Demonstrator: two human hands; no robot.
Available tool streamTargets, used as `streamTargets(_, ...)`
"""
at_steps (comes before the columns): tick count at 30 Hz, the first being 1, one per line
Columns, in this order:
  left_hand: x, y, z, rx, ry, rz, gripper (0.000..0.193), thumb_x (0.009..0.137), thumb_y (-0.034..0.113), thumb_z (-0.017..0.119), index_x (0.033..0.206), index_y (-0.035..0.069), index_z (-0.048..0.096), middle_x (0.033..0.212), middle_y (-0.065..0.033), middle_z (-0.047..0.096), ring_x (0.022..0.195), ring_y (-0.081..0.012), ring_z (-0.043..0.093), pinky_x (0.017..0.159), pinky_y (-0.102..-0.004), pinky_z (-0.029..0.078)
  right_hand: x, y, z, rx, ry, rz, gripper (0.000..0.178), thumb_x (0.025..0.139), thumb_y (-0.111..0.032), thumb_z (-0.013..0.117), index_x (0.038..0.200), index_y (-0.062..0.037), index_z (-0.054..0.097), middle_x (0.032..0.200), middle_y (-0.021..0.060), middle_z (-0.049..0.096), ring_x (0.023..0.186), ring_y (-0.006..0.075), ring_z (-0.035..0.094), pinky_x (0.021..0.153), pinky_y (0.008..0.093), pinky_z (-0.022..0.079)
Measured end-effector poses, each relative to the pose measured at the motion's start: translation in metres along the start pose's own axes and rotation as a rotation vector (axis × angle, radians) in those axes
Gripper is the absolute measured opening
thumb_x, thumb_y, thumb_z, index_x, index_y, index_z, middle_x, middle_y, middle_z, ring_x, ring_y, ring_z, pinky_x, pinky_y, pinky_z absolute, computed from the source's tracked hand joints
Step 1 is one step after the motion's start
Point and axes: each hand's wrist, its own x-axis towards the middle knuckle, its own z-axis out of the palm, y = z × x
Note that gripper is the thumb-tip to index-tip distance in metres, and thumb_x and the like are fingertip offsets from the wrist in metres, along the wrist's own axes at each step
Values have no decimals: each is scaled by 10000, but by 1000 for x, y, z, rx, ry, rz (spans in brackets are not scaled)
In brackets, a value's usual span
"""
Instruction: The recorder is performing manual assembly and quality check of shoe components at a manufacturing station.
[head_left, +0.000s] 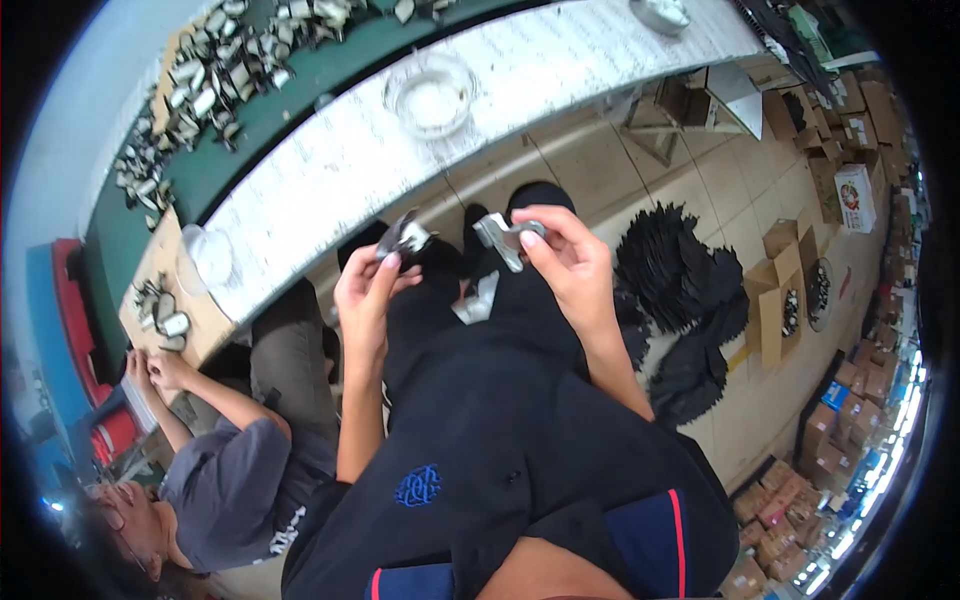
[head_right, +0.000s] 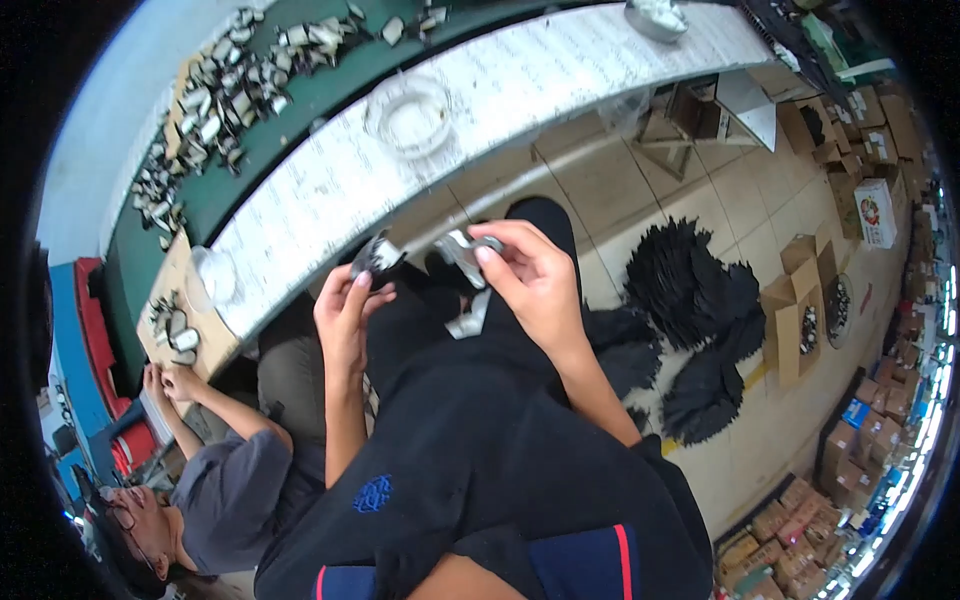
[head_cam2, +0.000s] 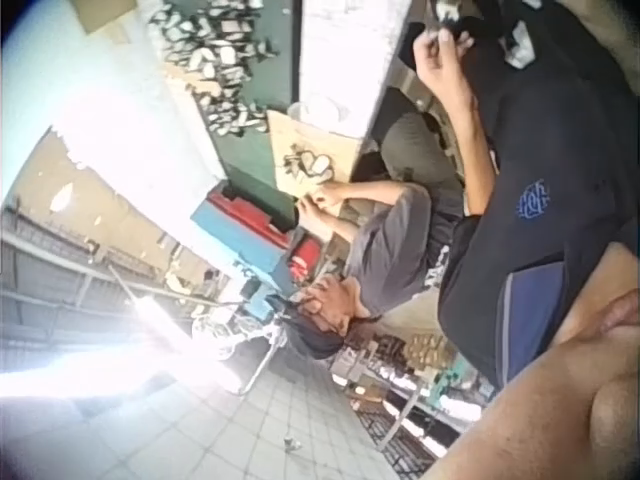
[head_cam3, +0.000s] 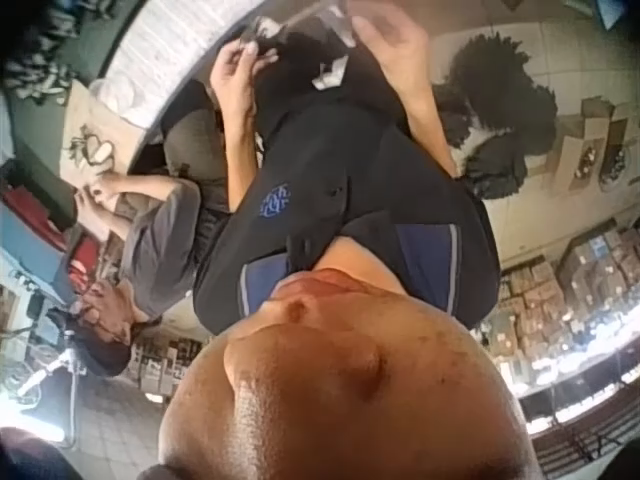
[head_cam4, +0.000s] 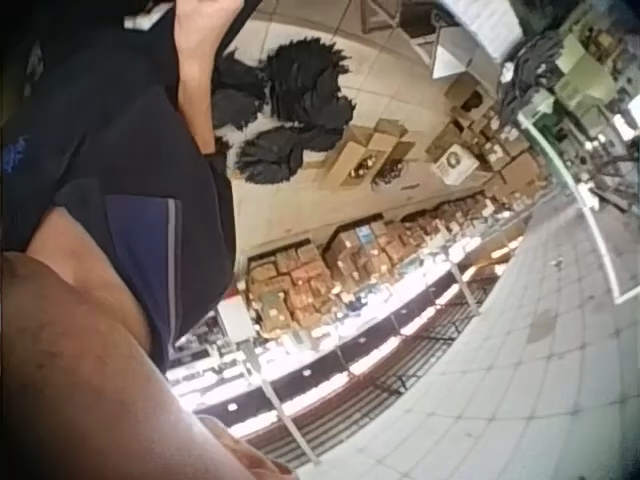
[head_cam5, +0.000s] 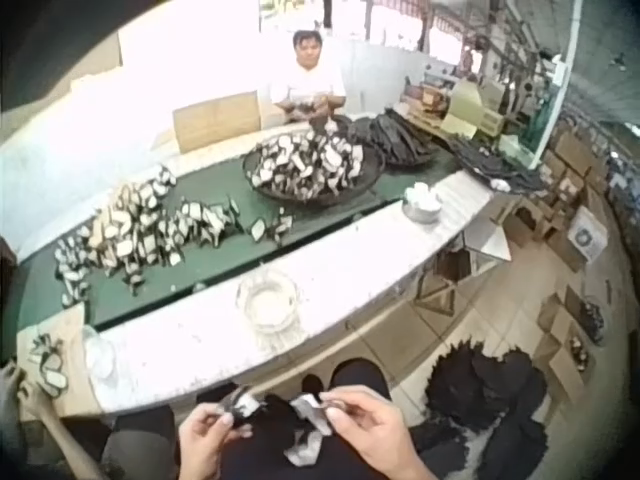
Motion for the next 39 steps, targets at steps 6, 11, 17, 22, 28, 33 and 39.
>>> streamTargets(6, 66, 111, 1, 333, 509, 1174, 218, 986, 81, 607, 1114, -82, 537, 982, -174, 681, 843, -180, 678, 762, -316, 601, -5, 68, -38, -97, 149, 76, 197, 944, -30, 645, 1131, 22, 677, 1004, 34, 656, 816, 77, 634, 752, 221, 510)
streamTargets(11, 181, 254, 62, 189, 498, 1727, 324, 939, 87, 679, 1115, -139, 529, 1063, -248, 668, 955, -267, 700, 791, -336, 615, -15, 87, -31, -154, 108, 92, 207, 957, -37, 631, 1148, 34, 661, 988, 33, 673, 868, 72, 635, 747, 208, 498)
streamTargets(17, 333, 250, 88, 1176, 237, 1120, 544, 904, 447, 651, 1229, 10, 647, 1120, -227, 688, 1031, -373, 670, 915, -422, 508, -14, 81, -35, -186, 125, 52, 206, 949, -34, 639, 1143, 29, 668, 1033, 44, 667, 877, 75, 649, 746, 208, 512)
streamTargets(22, 416, 140, -2, 1469, 43, 852, 341, 855, 219, 657, 1114, -2, 669, 982, -217, 704, 932, -368, 682, 851, -441, 528, -17, 79, -46, -177, 243, -14, 182, 914, -59, 677, 1085, -3, 705, 943, 50, 664, 747, 70, 629, 646, 210, 496)
streamTargets(28, 437, 78, -45, 1503, 102, 1039, 201, 867, 178, 655, 985, 18, 683, 1040, -198, 656, 958, -402, 632, 808, -479, 509, -27, 70, -51, -278, 272, -64, 183, 905, -61, 685, 1083, -29, 713, 922, 57, 666, 716, 78, 621, 642, 220, 499)
streamTargets(33, 407, 85, -2, 1518, 80, 933, 181, 863, 167, 682, 922, -3, 701, 1001, -162, 649, 928, -355, 620, 826, -450, 499, -33, 71, -53, -254, 336, -60, 182, 904, -64, 688, 1082, -35, 717, 925, 56, 671, 716, 79, 622, 637, 218, 495)
streamTargets(39, 360, 83, -24, 282, 147, 734, 228, 927, 232, 692, 1020, 25, 683, 902, -32, 666, 875, -171, 625, 828, -328, 495, -23, 76, -51, -210, 231, -21, 189, 934, -51, 658, 1114, -2, 691, 964, 41, 657, 807, 76, 635, 702, 212, 497)
